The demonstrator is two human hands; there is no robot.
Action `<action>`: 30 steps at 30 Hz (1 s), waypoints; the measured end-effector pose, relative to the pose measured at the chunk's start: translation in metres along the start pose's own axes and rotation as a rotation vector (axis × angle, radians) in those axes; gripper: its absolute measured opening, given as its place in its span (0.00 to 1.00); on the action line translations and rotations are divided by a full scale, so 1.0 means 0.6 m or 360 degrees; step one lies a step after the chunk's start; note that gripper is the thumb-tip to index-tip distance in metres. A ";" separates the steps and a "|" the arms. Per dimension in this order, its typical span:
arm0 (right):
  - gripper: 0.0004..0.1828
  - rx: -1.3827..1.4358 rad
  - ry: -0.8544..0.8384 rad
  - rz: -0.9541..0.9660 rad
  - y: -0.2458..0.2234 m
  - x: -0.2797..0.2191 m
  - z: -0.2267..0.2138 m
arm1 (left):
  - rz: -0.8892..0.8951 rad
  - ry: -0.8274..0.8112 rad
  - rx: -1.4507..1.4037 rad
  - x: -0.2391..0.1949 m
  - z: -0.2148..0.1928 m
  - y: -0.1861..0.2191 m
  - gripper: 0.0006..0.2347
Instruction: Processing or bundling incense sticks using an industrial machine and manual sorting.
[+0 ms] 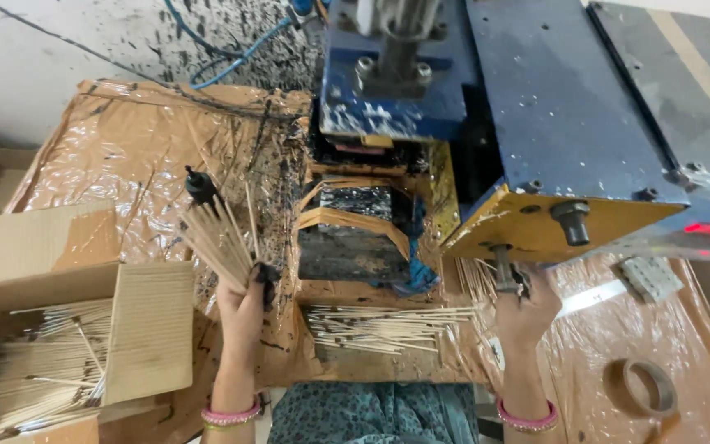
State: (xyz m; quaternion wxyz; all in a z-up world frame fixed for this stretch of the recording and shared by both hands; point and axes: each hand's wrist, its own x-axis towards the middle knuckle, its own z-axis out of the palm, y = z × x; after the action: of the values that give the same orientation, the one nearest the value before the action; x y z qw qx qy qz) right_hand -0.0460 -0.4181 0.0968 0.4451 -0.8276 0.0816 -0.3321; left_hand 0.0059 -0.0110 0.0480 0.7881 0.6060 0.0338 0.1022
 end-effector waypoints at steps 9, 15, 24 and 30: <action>0.25 0.0548 -0.0570 0.0020 -0.008 -0.080 0.058 | 0.0221 -0.0926 0.0502 -0.052 0.063 0.023 0.05; 0.15 0.0890 -0.0789 -0.0060 -0.077 0.005 0.092 | 0.0293 -0.0716 0.0356 0.043 0.058 0.135 0.12; 0.18 -0.0726 -0.0641 -0.1228 -0.130 0.106 0.193 | 0.0054 -0.0157 0.0046 0.201 0.101 0.067 0.03; 0.23 -0.0587 -0.0774 -0.0756 -0.166 0.088 0.164 | 0.0013 -0.0324 -0.0188 0.221 0.113 0.016 0.01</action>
State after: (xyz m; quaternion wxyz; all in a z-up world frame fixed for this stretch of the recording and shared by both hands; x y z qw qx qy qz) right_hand 0.0395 -0.3150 0.1630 0.2057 -0.9443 -0.1619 -0.1997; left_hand 0.1461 -0.0461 0.0847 0.8213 0.5660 -0.0550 0.0451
